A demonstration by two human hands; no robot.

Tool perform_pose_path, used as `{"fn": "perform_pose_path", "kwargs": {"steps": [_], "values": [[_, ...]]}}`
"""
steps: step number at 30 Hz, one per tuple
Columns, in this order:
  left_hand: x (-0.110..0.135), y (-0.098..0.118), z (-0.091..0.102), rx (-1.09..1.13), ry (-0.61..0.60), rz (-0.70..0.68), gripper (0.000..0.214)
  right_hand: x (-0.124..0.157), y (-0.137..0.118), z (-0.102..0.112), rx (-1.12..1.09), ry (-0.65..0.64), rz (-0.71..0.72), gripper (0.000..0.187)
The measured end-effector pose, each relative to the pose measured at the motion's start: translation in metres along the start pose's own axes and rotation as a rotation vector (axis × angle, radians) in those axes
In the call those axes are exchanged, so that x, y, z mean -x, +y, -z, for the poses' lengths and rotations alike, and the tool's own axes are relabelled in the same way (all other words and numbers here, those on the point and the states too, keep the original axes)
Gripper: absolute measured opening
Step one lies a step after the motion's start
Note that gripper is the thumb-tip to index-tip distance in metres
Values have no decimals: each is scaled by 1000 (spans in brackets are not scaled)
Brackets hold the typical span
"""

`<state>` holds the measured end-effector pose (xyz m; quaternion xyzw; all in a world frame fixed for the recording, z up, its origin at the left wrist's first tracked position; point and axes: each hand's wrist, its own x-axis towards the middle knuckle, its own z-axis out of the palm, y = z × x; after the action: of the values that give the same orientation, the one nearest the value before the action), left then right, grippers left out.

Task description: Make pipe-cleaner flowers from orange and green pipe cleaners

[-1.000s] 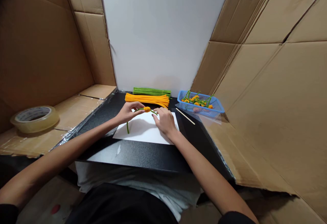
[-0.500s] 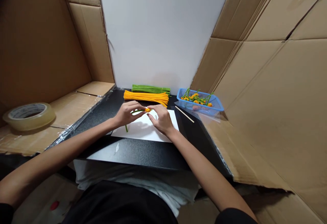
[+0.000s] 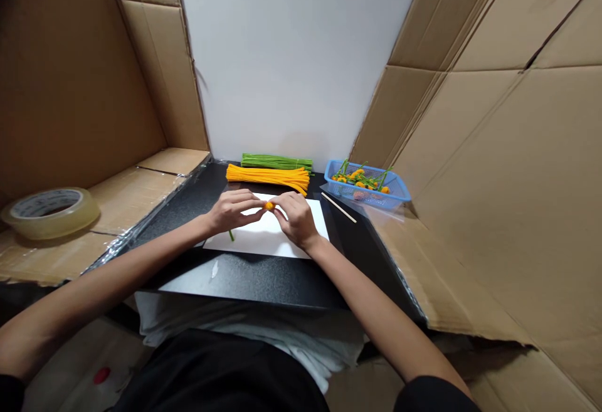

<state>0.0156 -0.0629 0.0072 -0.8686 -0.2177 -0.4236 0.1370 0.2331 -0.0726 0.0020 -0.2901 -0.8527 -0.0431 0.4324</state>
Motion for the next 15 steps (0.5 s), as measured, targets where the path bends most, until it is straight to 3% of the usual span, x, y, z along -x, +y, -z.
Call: {"fn": "perform_pose_path", "kwargs": {"steps": [7,12,15], "values": [[2,1,-1,1,-41,77,17,0,0,1,15,-22,-26,20],[1,-2,2,-44,-2,-6,13,-1,6,0,80,-2,-68,18],[0,-2,4,-86,48,-69,12,-2,8,2,158,-14,-9,15]]}}
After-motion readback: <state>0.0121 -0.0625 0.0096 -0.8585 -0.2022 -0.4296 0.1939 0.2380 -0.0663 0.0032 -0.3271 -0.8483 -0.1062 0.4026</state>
